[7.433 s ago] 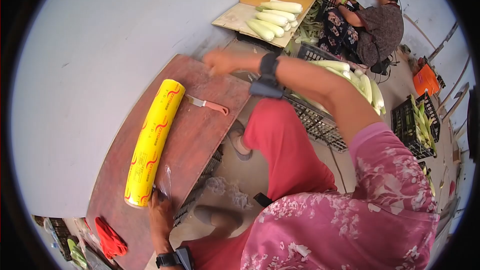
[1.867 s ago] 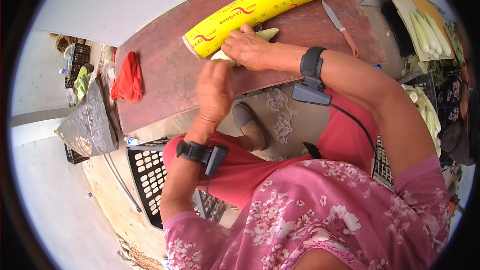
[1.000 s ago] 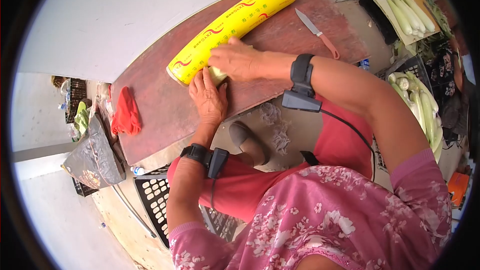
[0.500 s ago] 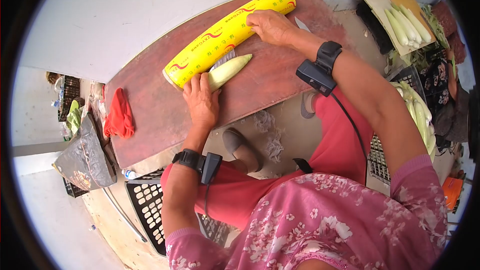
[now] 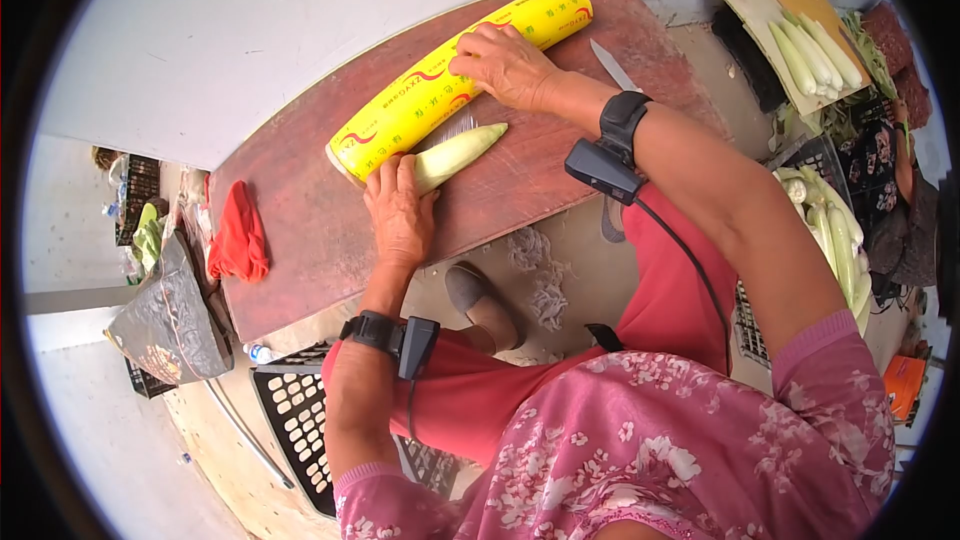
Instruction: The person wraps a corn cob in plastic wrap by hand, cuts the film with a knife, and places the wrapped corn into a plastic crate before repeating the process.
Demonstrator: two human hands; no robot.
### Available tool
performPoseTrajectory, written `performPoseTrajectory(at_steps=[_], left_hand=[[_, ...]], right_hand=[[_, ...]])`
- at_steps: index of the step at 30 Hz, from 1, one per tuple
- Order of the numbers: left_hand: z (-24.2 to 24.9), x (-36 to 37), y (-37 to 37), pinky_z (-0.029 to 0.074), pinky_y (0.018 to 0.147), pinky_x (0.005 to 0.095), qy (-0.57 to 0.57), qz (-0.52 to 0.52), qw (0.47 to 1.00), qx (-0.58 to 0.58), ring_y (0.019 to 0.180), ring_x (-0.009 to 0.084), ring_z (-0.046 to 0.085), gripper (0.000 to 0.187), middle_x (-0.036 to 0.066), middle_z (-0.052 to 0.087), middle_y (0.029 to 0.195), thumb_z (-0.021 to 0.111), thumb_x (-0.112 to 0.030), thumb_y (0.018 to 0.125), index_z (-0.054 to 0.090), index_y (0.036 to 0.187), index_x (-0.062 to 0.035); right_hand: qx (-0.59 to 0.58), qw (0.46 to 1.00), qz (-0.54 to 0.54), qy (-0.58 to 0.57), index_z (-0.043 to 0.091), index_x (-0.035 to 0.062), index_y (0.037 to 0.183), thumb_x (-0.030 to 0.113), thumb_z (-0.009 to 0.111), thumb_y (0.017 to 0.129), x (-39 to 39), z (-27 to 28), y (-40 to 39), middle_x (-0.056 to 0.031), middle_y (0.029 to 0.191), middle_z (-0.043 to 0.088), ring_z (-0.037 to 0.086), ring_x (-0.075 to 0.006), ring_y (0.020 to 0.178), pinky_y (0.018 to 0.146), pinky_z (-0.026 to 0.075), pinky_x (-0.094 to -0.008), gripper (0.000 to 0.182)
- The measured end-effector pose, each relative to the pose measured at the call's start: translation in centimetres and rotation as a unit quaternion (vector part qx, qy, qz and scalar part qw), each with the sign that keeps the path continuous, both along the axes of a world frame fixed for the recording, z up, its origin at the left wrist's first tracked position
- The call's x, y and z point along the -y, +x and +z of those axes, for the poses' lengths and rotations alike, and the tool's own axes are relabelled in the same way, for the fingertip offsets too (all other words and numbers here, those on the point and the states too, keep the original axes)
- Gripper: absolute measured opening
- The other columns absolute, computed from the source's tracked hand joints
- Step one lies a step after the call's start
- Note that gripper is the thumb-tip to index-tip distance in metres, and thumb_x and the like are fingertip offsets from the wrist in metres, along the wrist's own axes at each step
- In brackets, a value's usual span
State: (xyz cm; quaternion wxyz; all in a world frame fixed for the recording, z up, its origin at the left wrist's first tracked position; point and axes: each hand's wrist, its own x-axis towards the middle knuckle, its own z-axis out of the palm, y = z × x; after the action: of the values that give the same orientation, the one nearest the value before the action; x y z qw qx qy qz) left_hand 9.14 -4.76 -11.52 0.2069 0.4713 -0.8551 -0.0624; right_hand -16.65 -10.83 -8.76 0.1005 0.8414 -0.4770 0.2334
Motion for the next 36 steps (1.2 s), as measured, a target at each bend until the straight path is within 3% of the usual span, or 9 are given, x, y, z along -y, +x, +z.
performPoseTrajectory(at_steps=[6,12,21,27,33,36], left_hand=[[0.2,0.1,0.1,0.037,0.093,0.0461,-0.013,-0.002,1.0,-0.007,0.113,0.0358,0.044,0.058,0.015,0.05,0.12,0.073,-0.007,0.069,0.05,0.122,-0.0029],[0.1,0.4,0.2,0.037,0.093,0.0458,-0.012,0.005,1.0,0.002,0.113,0.0349,0.044,0.058,0.014,0.05,0.121,0.073,-0.009,0.069,0.05,0.122,-0.0024],[0.3,1.1,0.5,0.037,0.093,0.0451,-0.005,0.006,1.0,0.011,0.113,0.0339,0.044,0.057,0.014,0.049,0.121,0.072,-0.009,0.071,0.051,0.123,-0.0017],[0.2,1.1,0.7,0.037,0.094,0.0449,-0.001,0.0,1.0,0.014,0.113,0.0342,0.044,0.057,0.014,0.049,0.122,0.072,-0.01,0.071,0.051,0.123,-0.0016],[0.2,1.0,0.8,0.036,0.096,0.0456,0.004,-0.003,1.0,0.0,0.115,0.0344,0.043,0.057,0.014,0.048,0.122,0.072,-0.009,0.072,0.049,0.124,-0.0018],[0.2,1.0,0.6,0.036,0.096,0.0457,0.01,-0.004,1.0,0.002,0.116,0.0344,0.042,0.057,0.014,0.047,0.123,0.072,-0.01,0.072,0.049,0.124,-0.0017]], right_hand=[[-0.036,0.996,0.047,-0.066,0.057,0.012,0.082,0.015,0.05,0.083,0.3,-0.5,-0.3,-0.0037,0.088,0.053,0.051,-0.0223,0.092,0.081,0.039,-0.0375,0.007],[-0.021,0.997,0.022,-0.065,0.052,0.0093,0.084,0.013,0.049,0.082,0.2,-0.4,0.2,-0.0065,0.091,0.05,0.049,-0.026,0.091,0.079,0.04,-0.0406,0.005],[-0.038,0.998,0.031,0.049,0.047,0.0069,0.087,0.01,0.046,0.084,-0.9,-0.4,-1.3,-0.0098,0.095,0.048,0.049,-0.0296,0.094,0.081,0.042,-0.0437,0.005],[-0.104,0.993,0.042,0.046,0.052,0.0087,0.089,0.015,0.046,0.088,-1.2,-0.5,-2.0,-0.0091,0.093,0.051,0.054,-0.0279,0.092,0.079,0.044,-0.0413,0.009],[-0.134,0.977,0.02,0.167,0.051,0.0092,0.087,0.011,0.049,0.084,-3.0,-2.0,-2.0,-0.0106,0.089,0.05,0.055,-0.0305,0.085,0.079,0.043,-0.0431,0.005],[-0.087,0.964,-0.024,0.251,0.054,0.0104,0.091,0.016,0.047,0.087,-3.6,-2.8,-1.4,-0.0134,0.092,0.055,0.057,-0.0323,0.089,0.08,0.041,-0.0444,0.01]])
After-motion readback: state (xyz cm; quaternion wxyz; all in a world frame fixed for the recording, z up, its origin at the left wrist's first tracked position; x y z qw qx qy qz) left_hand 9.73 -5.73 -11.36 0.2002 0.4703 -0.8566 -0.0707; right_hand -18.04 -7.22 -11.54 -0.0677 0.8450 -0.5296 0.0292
